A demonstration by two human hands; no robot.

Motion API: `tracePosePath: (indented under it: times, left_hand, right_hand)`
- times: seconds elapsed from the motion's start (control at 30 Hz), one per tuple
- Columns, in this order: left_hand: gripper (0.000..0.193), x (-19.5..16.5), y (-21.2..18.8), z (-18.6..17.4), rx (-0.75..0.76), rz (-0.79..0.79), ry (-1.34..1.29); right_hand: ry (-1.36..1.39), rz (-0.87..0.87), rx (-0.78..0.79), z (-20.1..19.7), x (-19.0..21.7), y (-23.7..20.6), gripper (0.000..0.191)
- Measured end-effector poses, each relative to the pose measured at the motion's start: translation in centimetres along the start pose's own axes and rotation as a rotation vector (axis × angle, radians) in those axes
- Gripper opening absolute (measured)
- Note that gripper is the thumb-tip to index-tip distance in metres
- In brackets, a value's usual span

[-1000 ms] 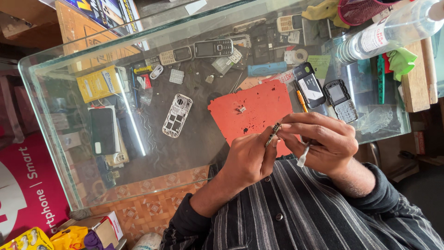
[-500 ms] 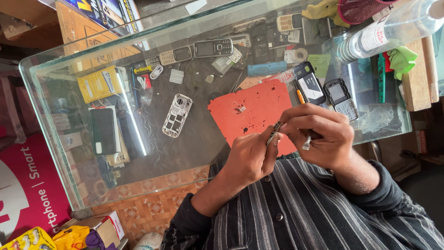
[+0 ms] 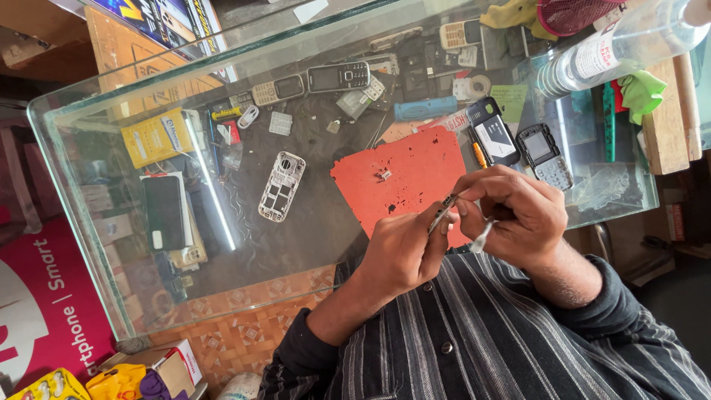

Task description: The person disassembles a mobile phone on a red mat, using a screwdriver to remove parts and a brush to clean the internal components. They apply liquid from a bottle to the phone board, continue brushing the parts, then carry the phone to another workbench and set it down.

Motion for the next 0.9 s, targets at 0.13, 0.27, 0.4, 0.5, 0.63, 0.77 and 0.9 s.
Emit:
tracePosePath:
  times: [0.13, 0.27, 0.4, 0.5, 0.63, 0.77, 0.9]
  left_hand:
    - [0.028, 0.0, -0.1, 0.0, 0.031, 0.019, 0.079]
    - [0.033, 0.1, -0.3, 0.1, 0.031, 0.043, 0.118]
    - [0.041, 0.1, -0.4, 0.2, 0.051, 0.064, 0.147]
    - [0.042, 0.0, -0.4, 0.2, 0.056, 0.086, 0.181]
    - [0.039, 0.2, -0.6, 0.4, 0.048, 0.06, 0.176]
    - [0.032, 0.5, -0.7, 0.9, 0.009, 0.005, 0.19]
    - [0.029, 1.4, -1.1, 0.7, -0.047, -0.104, 0.174]
  right_hand:
    - [-0.076, -0.029, -0.031, 0.3, 0.0, 0.0, 0.015]
    - [-0.105, -0.059, -0.001, 0.6, 0.0, 0.1, 0.015]
    - [-0.136, -0.104, 0.046, 0.7, -0.2, 0.3, 0.014]
    - [-0.187, -0.078, 0.087, 0.9, -0.6, 0.3, 0.014]
    - [-0.201, -0.089, 0.121, 1.2, -1.1, 0.2, 0.014]
    - [-0.19, -0.085, 0.114, 1.9, -1.7, 0.1, 0.016]
    - [-0.201, -0.088, 0.159, 2.9, -1.8, -0.2, 0.019]
Point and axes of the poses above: each hand's wrist, its own y-axis towards the middle knuckle, its own z-axis out of the palm, x = y × z, the point moved 6 cm from there along y, towards the middle knuckle, and after that the axes turned 9 degrees about z, right-handed, at the moved point
